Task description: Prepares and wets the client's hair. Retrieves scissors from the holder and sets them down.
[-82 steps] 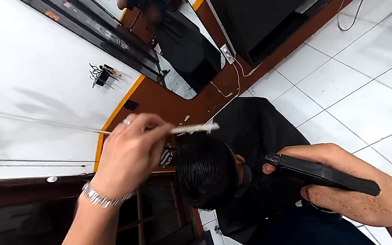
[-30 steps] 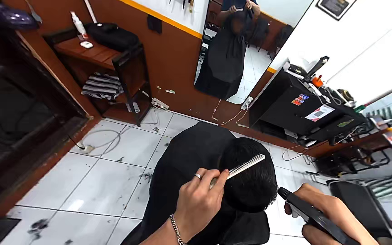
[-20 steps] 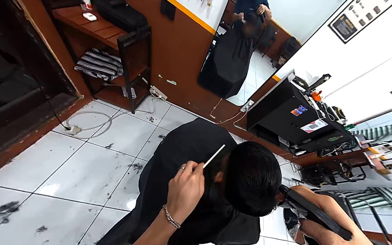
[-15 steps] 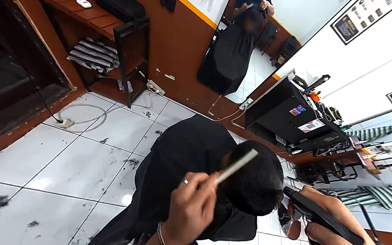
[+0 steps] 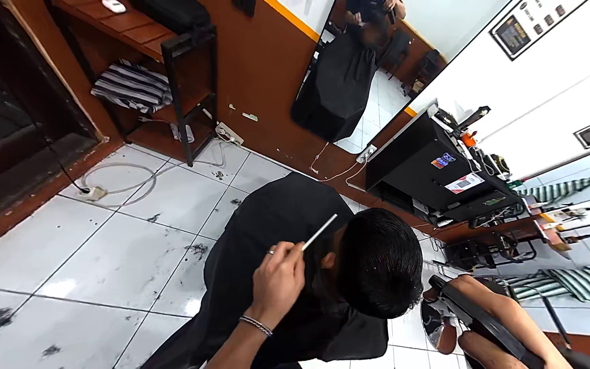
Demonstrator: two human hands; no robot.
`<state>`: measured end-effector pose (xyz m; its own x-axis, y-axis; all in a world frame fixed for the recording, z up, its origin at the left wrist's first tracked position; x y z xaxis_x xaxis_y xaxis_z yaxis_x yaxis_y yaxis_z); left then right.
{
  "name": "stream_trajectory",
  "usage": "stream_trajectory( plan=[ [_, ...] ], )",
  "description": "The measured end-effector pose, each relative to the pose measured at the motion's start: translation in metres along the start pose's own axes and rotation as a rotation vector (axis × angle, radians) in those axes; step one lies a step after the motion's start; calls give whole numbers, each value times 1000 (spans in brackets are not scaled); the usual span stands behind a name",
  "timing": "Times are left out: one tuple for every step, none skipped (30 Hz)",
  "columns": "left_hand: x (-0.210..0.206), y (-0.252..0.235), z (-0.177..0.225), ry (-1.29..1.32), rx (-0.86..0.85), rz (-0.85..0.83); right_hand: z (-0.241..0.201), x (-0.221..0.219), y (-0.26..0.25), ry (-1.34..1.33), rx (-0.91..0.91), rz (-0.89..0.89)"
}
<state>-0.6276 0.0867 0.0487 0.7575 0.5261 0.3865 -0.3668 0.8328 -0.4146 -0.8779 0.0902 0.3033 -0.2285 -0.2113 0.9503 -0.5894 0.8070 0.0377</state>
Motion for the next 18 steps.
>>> stream_trajectory(
  plan=[
    [7,-7,1,18,-26,33,3,0,5,-38,9,41],
    [15,-14,8,55,-108,82,6,0,11,-88,22,85],
    [24,-19,19,124,-228,102,9,1,17,-154,38,124],
    [32,-24,33,193,-358,82,11,1,23,-222,54,159],
    [36,-29,47,231,-479,34,14,1,28,-279,71,189],
    [39,-35,59,228,-591,-20,16,1,32,-324,82,220],
    [38,-42,68,194,-681,-68,18,0,36,-354,90,244],
    [36,-49,73,146,-741,-101,19,-2,38,-368,88,270],
    [33,-57,75,90,-768,-128,19,-4,39,-367,84,305],
    [29,-64,75,43,-762,-147,21,-4,40,-367,89,311],
    [25,-71,72,15,-734,-155,25,-4,42,-369,108,289],
    [21,-78,68,-2,-698,-160,30,-3,42,-367,125,248],
    [17,-83,64,-18,-660,-163,33,-2,41,-367,137,220],
    [13,-86,60,-34,-623,-166,36,-2,40,-361,142,200],
    [8,-90,56,-50,-588,-170,38,-1,37,-356,148,187],
    [2,-93,51,-59,-552,-177,39,-1,33,-349,156,181],
    [-4,-95,46,-66,-511,-188,41,-1,28,-346,157,179],
    [-9,-96,40,-75,-466,-205,41,-2,23,-352,152,171]
  ],
)
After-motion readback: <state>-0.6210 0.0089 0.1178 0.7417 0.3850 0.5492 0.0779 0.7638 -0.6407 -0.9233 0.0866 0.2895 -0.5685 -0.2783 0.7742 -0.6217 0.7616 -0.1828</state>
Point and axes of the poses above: each hand's wrist, its own y-axis away from the middle knuckle, its own x-axis out of the back of the hand, z = x × y, the point moved 1 cm from there along -y, towards the middle knuckle, and after that the axes turned 9 degrees about y, right-handed, at the moved point
